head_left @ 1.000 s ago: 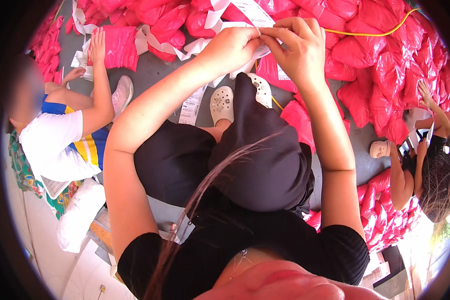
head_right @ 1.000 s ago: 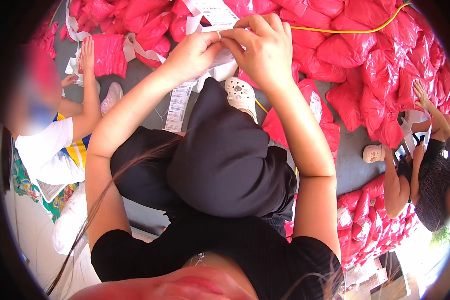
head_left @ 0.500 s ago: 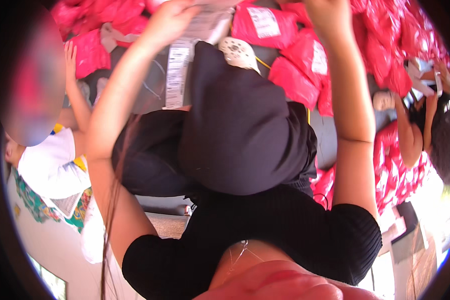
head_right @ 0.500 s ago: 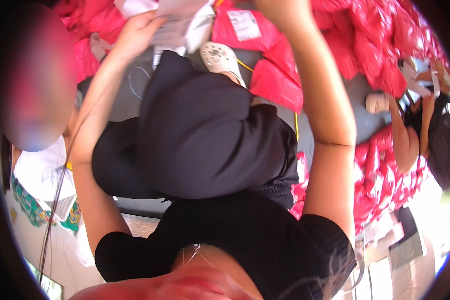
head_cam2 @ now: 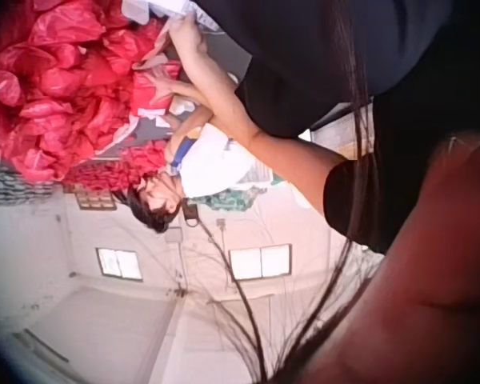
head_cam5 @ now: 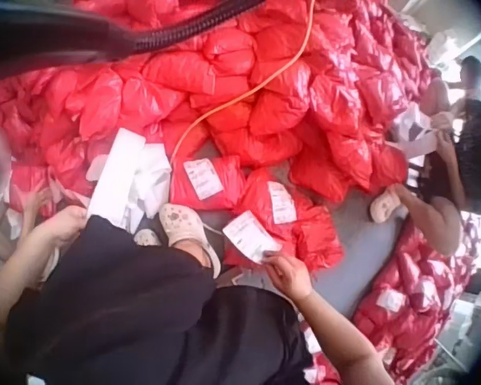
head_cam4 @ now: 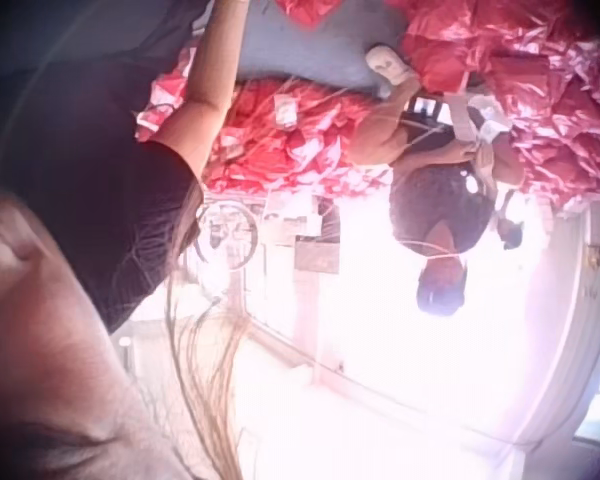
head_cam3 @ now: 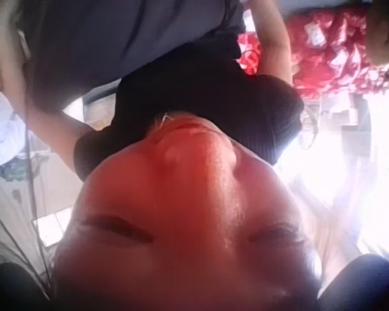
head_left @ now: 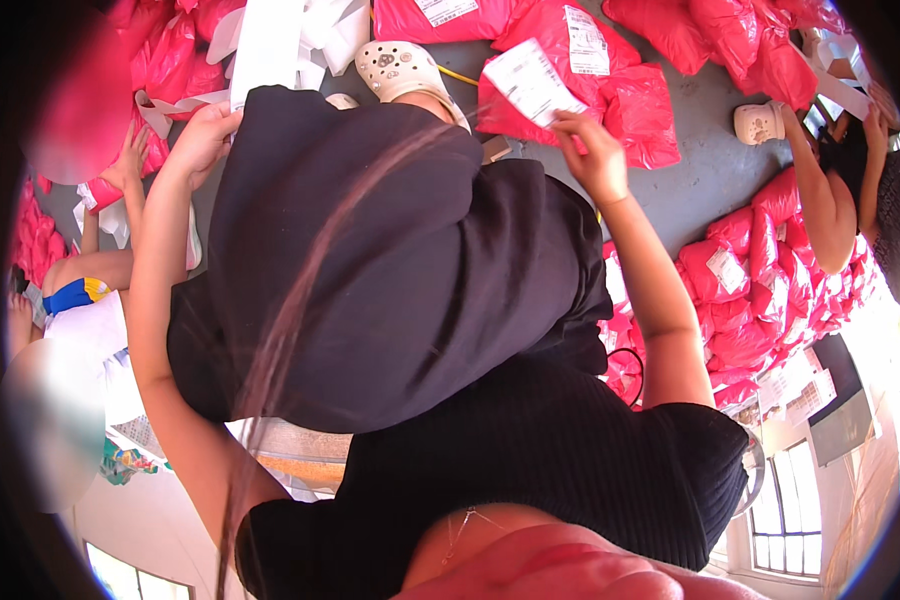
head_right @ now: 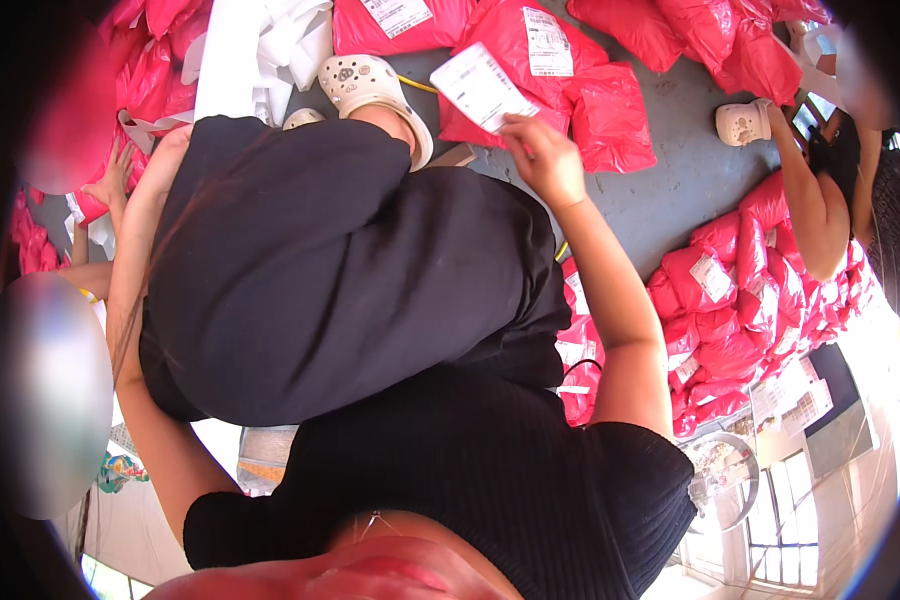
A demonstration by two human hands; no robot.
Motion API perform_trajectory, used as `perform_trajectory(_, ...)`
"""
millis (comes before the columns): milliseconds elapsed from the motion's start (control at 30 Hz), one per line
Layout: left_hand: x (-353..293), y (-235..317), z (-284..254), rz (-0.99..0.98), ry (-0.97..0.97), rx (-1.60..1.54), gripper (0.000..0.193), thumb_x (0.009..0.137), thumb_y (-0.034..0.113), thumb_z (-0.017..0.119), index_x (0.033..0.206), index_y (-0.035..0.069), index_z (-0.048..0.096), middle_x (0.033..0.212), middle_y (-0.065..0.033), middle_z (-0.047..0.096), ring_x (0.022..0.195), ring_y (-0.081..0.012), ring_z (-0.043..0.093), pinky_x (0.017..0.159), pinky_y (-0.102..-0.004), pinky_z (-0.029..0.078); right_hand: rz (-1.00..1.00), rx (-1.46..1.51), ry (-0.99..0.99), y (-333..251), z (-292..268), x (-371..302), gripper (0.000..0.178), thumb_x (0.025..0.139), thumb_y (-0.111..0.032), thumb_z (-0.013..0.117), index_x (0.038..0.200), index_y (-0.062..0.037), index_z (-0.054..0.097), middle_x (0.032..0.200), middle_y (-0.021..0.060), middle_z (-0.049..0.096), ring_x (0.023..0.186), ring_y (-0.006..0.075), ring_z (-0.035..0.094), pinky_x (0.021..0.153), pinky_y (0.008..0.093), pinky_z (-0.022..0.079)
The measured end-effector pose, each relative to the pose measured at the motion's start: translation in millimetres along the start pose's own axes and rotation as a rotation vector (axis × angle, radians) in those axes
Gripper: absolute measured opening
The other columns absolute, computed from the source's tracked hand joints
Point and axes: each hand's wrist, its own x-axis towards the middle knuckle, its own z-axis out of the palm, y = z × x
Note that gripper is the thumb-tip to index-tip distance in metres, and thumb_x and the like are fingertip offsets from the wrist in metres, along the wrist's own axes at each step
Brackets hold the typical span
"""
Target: The person sits on the floor surrounded by pink plastic packages and repeatedly picks up a package, peels a shipping label from a roll, and sticks it onto the package. They then place the labeled package aside and repeat the process with additional packages.
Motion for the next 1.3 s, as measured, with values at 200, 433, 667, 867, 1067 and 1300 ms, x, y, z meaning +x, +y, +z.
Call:
perform_trajectory(200, -5.4, 2.4, 3.5, -0.021, 0.075, -0.008, 0.02, 0.094, 0.014, 0.05, 0.104, 0.001, 0.06, 0.093, -0.0028, 0.065, 0.081, -0.0085, 0.062, 0.074, -0.0233, 0.05, -0.072, -0.236, -0.149, 55.1, 44.5, -32.6, 0.011, 0.079, -0.015, 0.065, 0.088, -0.0102, 0.063, 0.1, 0.0041, 0.066, 0.083, 0.0234, 0.065, 0.069, 0.034, 0.053)
perform_trajectory(433, -7.1, 7.6, 15.9, -0.06, 0.077, -0.032, 0.02, 0.093, 0.015, 0.052, 0.105, 0.001, 0.06, 0.095, -0.0033, 0.066, 0.082, -0.0086, 0.062, 0.076, -0.0227, 0.049, -0.037, -0.406, -0.259, 61.0, 53.8, -31.6, 0.02, 0.076, -0.012, 0.059, 0.095, -0.0127, 0.065, 0.108, 0.0025, 0.064, 0.085, 0.0231, 0.065, 0.07, 0.0344, 0.053)
perform_trajectory(667, -0.6, 7.8, 7.1, -0.018, 0.04, -0.043, 0.023, 0.094, 0.016, 0.05, 0.11, 0.002, 0.058, 0.101, -0.0038, 0.065, 0.089, -0.0101, 0.062, 0.08, -0.027, 0.049, 0.154, -0.473, -0.425, 47.7, 51.0, -28.5, 0.026, 0.076, -0.019, 0.058, 0.101, -0.0161, 0.065, 0.111, 0.0003, 0.063, 0.068, 0.0259, 0.066, 0.055, 0.0411, 0.052)
perform_trajectory(867, -8.7, 7.3, 6.0, -0.001, 0.065, -0.06, 0.025, 0.094, 0.016, 0.05, 0.113, 0.001, 0.057, 0.103, -0.0051, 0.065, 0.091, -0.0117, 0.062, 0.082, -0.028, 0.048, 0.37, -0.686, -0.748, 47.1, 25.0, -24.2, 0.017, 0.08, -0.023, 0.058, 0.094, -0.0198, 0.068, 0.081, 0.0057, 0.066, 0.063, 0.0277, 0.065, 0.051, 0.0409, 0.051)
perform_trajectory(1067, -12.3, 3.3, 4.3, -0.028, 0.077, -0.091, 0.027, 0.094, 0.017, 0.049, 0.115, 0.001, 0.057, 0.106, -0.0056, 0.065, 0.093, -0.012, 0.061, 0.084, -0.0284, 0.048, -0.391, -0.56, -0.506, 45.8, 52.2, 26.4, 0.031, 0.082, -0.024, 0.056, 0.112, -0.0165, 0.061, 0.115, 0.0044, 0.06, 0.114, 0.0204, 0.051, 0.097, 0.0389, 0.038)
perform_trajectory(1300, -9.7, 5.7, 1.9, 0.059, 0.109, -0.114, 0.027, 0.094, 0.017, 0.05, 0.114, 0.001, 0.057, 0.105, -0.0046, 0.064, 0.095, -0.0121, 0.061, 0.084, -0.0282, 0.048, -0.547, -0.481, -0.738, 83.6, 94.0, 52.8, 0.052, 0.086, -0.041, 0.05, 0.132, -0.0183, 0.047, 0.14, 0.0004, 0.042, 0.136, 0.0193, 0.027, 0.115, 0.0431, 0.011)
